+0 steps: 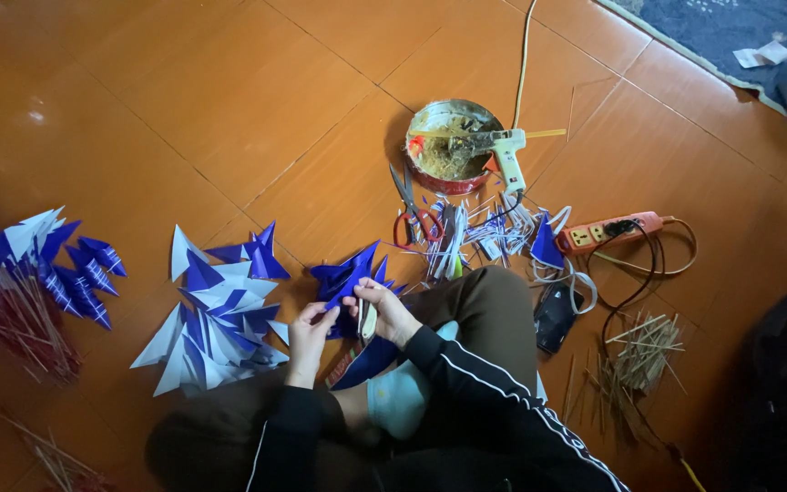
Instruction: Assembling decorative paper arrows by folding and interlocking paper components
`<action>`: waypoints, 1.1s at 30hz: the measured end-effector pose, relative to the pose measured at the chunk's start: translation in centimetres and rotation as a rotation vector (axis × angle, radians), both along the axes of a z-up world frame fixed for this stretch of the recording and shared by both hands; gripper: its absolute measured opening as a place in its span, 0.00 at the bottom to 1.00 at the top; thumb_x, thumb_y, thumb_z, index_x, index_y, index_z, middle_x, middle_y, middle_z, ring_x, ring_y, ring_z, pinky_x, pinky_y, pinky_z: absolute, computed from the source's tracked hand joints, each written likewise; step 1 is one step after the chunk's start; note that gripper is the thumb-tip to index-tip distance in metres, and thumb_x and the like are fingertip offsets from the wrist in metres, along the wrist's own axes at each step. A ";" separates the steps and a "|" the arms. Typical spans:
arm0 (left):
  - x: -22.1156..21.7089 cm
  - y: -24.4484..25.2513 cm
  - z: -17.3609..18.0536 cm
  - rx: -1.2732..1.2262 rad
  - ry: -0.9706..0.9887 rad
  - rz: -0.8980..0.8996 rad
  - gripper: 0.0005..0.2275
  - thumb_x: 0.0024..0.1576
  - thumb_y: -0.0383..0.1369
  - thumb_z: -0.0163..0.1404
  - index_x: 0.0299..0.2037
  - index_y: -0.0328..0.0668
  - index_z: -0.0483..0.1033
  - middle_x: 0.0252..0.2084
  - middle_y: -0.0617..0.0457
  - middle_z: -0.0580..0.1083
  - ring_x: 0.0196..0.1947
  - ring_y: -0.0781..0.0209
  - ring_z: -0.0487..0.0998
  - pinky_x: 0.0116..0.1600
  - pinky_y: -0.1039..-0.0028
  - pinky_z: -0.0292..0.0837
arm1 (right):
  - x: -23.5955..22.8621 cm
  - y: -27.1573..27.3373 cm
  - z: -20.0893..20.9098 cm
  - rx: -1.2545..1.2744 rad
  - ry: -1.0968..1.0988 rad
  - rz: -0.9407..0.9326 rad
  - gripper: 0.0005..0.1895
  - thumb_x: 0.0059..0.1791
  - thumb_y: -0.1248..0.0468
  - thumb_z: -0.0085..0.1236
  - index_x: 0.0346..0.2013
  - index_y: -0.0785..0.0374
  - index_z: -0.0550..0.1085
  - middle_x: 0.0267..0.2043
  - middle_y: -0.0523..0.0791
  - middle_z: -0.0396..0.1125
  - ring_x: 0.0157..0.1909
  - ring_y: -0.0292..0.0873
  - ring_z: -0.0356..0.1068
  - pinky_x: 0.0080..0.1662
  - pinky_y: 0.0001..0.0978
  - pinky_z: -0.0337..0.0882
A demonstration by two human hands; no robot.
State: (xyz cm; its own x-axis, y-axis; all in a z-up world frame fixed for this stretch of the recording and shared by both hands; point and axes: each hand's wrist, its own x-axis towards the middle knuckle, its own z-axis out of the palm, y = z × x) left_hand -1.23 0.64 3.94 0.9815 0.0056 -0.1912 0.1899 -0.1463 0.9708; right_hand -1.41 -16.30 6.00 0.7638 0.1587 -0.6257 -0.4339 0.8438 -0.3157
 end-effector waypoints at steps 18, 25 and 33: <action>0.5 0.8 -3.2 -0.645 0.232 -0.013 0.04 0.57 0.26 0.54 0.41 0.38 0.78 0.24 0.54 0.71 0.14 0.69 0.71 0.20 0.86 0.66 | -0.3 0.6 -1.6 -0.087 -0.263 0.188 0.06 0.47 0.73 0.58 0.36 0.60 0.73 0.21 0.43 0.66 0.23 0.42 0.74 0.29 0.25 0.72; 0.2 -0.4 0.0 -0.502 0.246 0.006 0.08 0.53 0.26 0.56 0.42 0.43 0.76 0.26 0.59 0.69 0.19 0.76 0.69 0.25 0.90 0.64 | -0.2 0.7 -0.9 -0.304 -0.399 0.261 0.07 0.45 0.73 0.60 0.37 0.65 0.74 0.23 0.44 0.65 0.22 0.39 0.73 0.26 0.23 0.74; 0.7 0.4 -0.7 -0.119 0.111 -0.150 0.10 0.55 0.22 0.46 0.45 0.41 0.68 0.29 0.54 0.72 0.20 0.74 0.68 0.23 0.87 0.64 | -0.5 0.3 0.4 -0.501 -0.509 0.404 0.06 0.45 0.73 0.61 0.35 0.66 0.73 0.24 0.45 0.67 0.23 0.37 0.72 0.25 0.19 0.71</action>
